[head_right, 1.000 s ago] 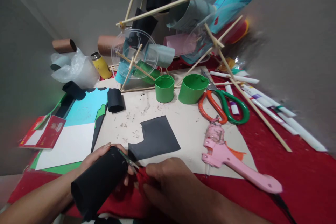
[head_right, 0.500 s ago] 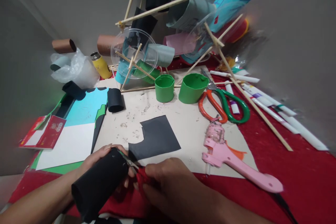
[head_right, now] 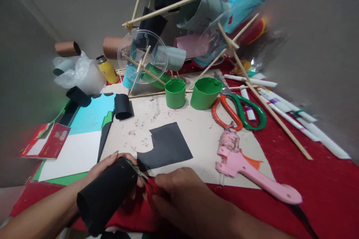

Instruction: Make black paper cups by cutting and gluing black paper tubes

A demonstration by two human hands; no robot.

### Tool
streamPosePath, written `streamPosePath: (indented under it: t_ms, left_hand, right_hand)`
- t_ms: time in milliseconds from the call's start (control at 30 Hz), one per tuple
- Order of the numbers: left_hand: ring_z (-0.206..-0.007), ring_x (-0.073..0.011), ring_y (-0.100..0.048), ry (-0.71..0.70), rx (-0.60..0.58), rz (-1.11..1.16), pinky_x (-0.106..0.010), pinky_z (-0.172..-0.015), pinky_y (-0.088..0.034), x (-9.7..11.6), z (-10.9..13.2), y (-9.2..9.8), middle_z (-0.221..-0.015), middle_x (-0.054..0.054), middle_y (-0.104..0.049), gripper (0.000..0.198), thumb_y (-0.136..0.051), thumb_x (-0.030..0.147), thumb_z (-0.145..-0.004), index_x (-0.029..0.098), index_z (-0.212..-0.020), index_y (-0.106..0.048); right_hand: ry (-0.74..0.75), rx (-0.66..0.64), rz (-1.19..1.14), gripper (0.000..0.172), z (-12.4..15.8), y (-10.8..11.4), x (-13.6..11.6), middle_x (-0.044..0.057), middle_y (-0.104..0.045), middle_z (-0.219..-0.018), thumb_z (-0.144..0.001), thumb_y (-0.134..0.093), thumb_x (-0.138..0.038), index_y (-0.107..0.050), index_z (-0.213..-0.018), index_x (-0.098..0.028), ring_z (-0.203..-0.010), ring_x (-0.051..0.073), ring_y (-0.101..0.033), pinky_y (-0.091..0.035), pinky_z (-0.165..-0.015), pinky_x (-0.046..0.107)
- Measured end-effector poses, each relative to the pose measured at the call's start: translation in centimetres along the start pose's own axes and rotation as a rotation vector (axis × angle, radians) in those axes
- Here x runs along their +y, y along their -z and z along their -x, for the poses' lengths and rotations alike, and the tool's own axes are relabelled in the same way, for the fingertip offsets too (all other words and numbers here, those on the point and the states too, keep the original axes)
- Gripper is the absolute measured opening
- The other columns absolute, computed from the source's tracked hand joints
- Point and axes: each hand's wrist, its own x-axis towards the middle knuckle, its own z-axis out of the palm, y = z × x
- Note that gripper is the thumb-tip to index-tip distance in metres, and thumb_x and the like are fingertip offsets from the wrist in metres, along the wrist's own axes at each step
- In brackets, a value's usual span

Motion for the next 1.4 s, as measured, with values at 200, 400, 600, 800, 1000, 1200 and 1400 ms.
streamPosePath:
  t_ms: [200,400,600,800,1000,1200,1400]
  left_hand:
    - [-0.071,-0.0235,-0.069,-0.052,0.040,-0.138,-0.035,-0.078,-0.050,0.4,0.0,-0.3,-0.087,-0.015,-0.077,0.046,-0.051,0.054,-0.094,0.012,-0.093,-0.070]
    - [-0.068,-0.0235,-0.070,-0.042,0.040,-0.140,-0.035,-0.077,-0.051,0.2,-0.1,-0.1,-0.084,-0.017,-0.077,0.047,-0.051,0.054,-0.094,0.011,-0.092,-0.070]
    - [-0.066,-0.0253,-0.071,-0.004,0.011,0.002,-0.033,-0.060,-0.053,-0.1,-0.2,0.1,-0.085,-0.018,-0.077,0.044,-0.051,0.051,-0.094,0.011,-0.097,-0.068]
    - [-0.063,-0.0232,-0.071,0.013,-0.014,-0.015,-0.030,-0.058,-0.052,0.4,-0.1,-0.4,-0.080,-0.017,-0.076,0.046,-0.055,0.054,-0.092,0.011,-0.091,-0.071]
    - [-0.060,-0.0219,-0.069,0.069,0.011,0.036,-0.028,-0.056,-0.050,0.2,0.1,-0.6,-0.073,-0.016,-0.075,0.049,-0.058,0.056,-0.089,0.009,-0.083,-0.071]
    - [-0.063,-0.0218,-0.070,0.099,-0.085,0.203,-0.027,-0.053,-0.052,0.2,0.4,0.3,-0.083,-0.014,-0.076,0.051,-0.058,0.059,-0.087,0.010,-0.087,-0.070]
    - [-0.071,-0.0220,-0.071,0.003,-0.119,0.260,-0.028,-0.057,-0.053,0.6,0.7,0.1,-0.091,-0.012,-0.077,0.046,-0.052,0.055,-0.093,0.013,-0.097,-0.070]
  right_hand:
    - [-0.005,-0.018,-0.074,0.021,0.0,0.0,-0.5,-0.006,-0.038,-0.059,-0.086,-0.052,-0.016,-0.046,-0.066,-0.018,-0.055,0.008,-0.038,-0.025,-0.050,0.021]
    - [-0.010,-0.056,-0.191,0.022,0.0,0.2,-0.8,-0.006,-0.037,-0.061,-0.087,-0.054,-0.016,-0.047,-0.066,-0.017,-0.057,0.009,-0.037,-0.027,-0.051,0.020]
    - [0.004,-0.052,-0.230,0.027,0.1,0.1,-0.5,-0.005,-0.033,-0.063,-0.089,-0.053,-0.021,-0.041,-0.065,-0.018,-0.059,0.009,-0.033,-0.029,-0.051,0.020]
    - [-0.005,-0.108,-0.281,0.022,-0.1,0.4,-1.2,-0.004,-0.040,-0.065,-0.090,-0.054,-0.026,-0.054,-0.071,-0.017,-0.061,0.010,-0.038,-0.033,-0.053,0.019]
    - [-0.028,-0.069,-0.089,0.013,0.0,0.5,-1.1,-0.004,-0.047,-0.062,-0.084,-0.053,-0.018,-0.056,-0.071,-0.017,-0.058,0.010,-0.042,-0.030,-0.052,0.020]
    - [-0.053,0.073,0.224,0.013,0.1,0.2,-0.1,-0.002,-0.055,-0.064,-0.079,-0.054,-0.017,-0.048,-0.067,-0.018,-0.058,0.011,-0.043,-0.026,-0.054,0.025]
    - [-0.013,-0.021,-0.071,0.014,0.1,0.5,-0.5,-0.006,-0.047,-0.061,-0.077,-0.052,-0.008,-0.048,-0.067,-0.018,-0.056,0.008,-0.042,-0.029,-0.052,0.020]
